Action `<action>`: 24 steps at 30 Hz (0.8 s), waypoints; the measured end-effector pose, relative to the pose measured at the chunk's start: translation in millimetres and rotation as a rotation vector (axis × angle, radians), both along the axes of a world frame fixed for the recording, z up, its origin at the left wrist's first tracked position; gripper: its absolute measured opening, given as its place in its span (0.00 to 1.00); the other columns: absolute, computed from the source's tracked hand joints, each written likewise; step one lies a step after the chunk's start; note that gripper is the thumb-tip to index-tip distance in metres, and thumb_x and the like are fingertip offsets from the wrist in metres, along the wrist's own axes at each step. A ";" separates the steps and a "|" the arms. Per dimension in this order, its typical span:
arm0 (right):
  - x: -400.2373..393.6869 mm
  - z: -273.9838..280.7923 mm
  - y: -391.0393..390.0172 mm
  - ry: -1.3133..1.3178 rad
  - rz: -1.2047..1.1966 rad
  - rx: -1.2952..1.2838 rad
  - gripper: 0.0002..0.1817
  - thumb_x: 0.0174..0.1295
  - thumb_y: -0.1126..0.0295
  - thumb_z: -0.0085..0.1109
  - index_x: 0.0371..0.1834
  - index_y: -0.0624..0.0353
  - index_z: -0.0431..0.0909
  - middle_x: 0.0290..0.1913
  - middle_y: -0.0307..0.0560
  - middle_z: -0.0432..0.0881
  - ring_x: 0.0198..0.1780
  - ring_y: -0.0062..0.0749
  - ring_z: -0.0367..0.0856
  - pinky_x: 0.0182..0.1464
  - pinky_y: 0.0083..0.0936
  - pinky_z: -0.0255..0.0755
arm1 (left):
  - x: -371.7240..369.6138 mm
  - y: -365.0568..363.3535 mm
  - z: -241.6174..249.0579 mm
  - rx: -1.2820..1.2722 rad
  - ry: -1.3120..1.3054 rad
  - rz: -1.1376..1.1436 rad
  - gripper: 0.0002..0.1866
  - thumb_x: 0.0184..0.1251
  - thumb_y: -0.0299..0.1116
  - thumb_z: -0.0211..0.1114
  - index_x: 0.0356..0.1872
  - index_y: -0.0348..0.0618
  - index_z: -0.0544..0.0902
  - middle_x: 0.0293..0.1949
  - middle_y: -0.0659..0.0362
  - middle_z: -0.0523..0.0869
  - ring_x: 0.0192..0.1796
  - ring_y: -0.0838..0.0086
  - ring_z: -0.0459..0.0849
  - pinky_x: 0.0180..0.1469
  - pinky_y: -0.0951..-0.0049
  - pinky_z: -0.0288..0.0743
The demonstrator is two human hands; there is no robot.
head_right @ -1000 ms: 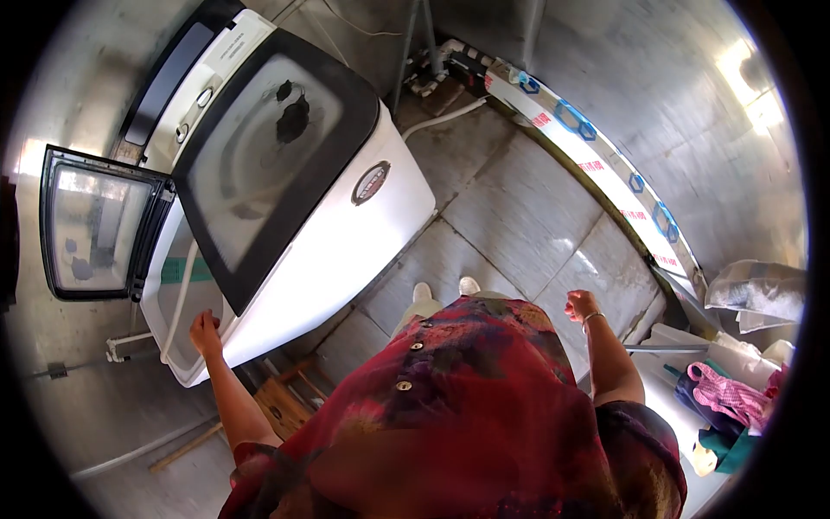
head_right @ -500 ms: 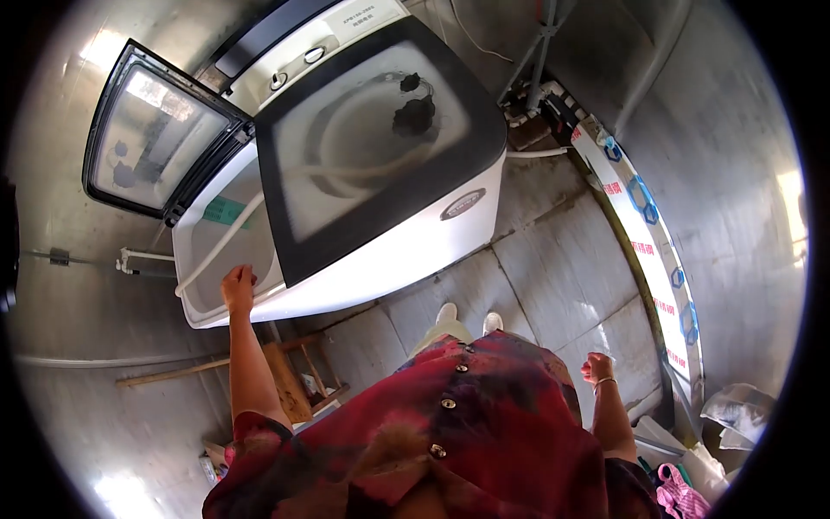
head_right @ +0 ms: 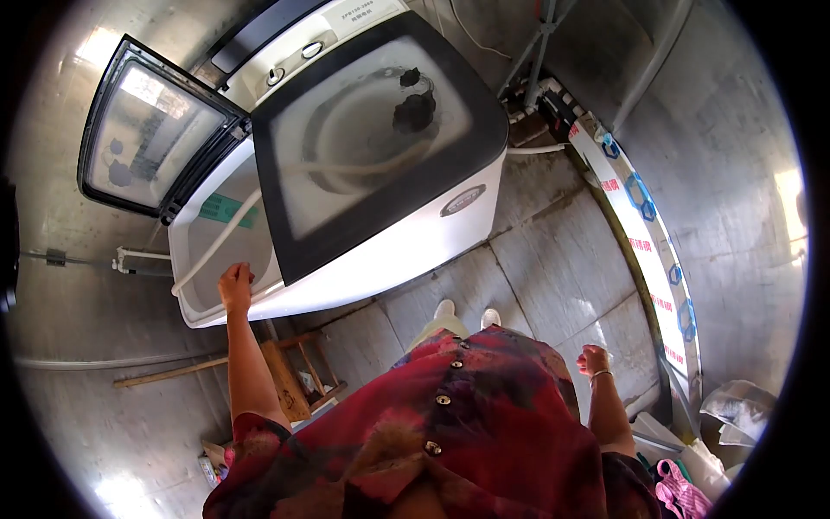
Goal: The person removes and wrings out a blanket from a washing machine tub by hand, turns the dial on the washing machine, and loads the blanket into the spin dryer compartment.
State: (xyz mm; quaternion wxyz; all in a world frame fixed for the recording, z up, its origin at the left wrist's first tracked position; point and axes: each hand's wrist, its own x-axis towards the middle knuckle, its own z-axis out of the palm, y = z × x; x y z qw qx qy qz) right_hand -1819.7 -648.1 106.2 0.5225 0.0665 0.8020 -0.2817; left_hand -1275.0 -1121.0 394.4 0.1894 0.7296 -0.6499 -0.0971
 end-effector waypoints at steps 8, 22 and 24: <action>8.9 7.5 -1.1 -0.016 0.013 0.019 0.13 0.55 0.64 0.47 0.43 0.55 0.70 0.28 0.46 0.76 0.23 0.30 0.75 0.22 0.28 0.70 | 2.8 -1.4 -2.7 -0.008 0.042 -0.014 0.12 0.56 0.35 0.53 0.29 0.38 0.81 0.21 0.56 0.81 0.25 0.71 0.80 0.32 0.74 0.71; 13.0 10.3 -40.5 0.011 0.125 -0.020 0.13 0.54 0.60 0.50 0.37 0.55 0.72 0.25 0.43 0.77 0.24 0.27 0.76 0.23 0.28 0.70 | 8.1 -1.5 -8.6 -0.084 0.184 -0.025 0.12 0.56 0.34 0.54 0.29 0.34 0.79 0.17 0.59 0.77 0.21 0.79 0.73 0.26 0.78 0.67; 12.8 11.0 -45.2 0.006 0.112 -0.019 0.12 0.54 0.60 0.50 0.37 0.55 0.73 0.26 0.43 0.77 0.24 0.27 0.76 0.24 0.28 0.70 | 6.7 -1.5 -6.2 -0.053 0.184 -0.030 0.12 0.56 0.34 0.54 0.30 0.34 0.79 0.17 0.59 0.77 0.21 0.79 0.73 0.27 0.78 0.67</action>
